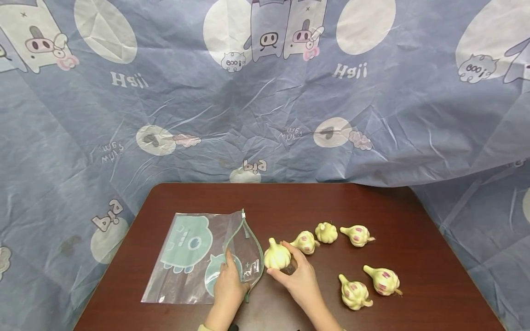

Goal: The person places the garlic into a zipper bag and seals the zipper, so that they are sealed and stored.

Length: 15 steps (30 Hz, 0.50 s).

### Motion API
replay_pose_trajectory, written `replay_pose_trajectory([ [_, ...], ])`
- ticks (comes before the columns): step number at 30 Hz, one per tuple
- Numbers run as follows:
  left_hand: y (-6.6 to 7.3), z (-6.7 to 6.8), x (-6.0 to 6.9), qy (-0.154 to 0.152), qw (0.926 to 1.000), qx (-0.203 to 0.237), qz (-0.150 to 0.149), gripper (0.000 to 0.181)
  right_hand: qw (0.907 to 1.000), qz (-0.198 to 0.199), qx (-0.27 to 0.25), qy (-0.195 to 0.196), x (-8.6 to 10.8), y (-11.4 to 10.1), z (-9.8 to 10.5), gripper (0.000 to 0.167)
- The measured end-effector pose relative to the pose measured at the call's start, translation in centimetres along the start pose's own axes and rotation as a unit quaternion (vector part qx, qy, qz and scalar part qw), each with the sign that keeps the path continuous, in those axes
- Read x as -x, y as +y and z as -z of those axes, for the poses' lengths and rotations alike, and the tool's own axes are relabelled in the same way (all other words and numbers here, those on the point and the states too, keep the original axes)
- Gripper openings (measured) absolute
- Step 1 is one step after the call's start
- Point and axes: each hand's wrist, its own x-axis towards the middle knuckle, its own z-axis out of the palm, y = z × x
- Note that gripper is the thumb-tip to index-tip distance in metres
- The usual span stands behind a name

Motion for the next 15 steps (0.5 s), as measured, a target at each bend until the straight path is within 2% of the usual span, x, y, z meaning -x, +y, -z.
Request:
replay_pose_trajectory([
  [7, -0.1, 0.0, -0.1, 0.001, 1.0000, 0.000, 0.005, 0.115, 0.9949, 0.042, -0.066, -0.064, -1.0, -1.0, -2.6, 0.076],
  [15, -0.4, -0.1, 0.0, 0.003, 0.9999, 0.001, -0.014, 0.114, 0.9930, 0.042, -0.050, -0.098, -2.0, -0.5, -4.4, 0.079],
])
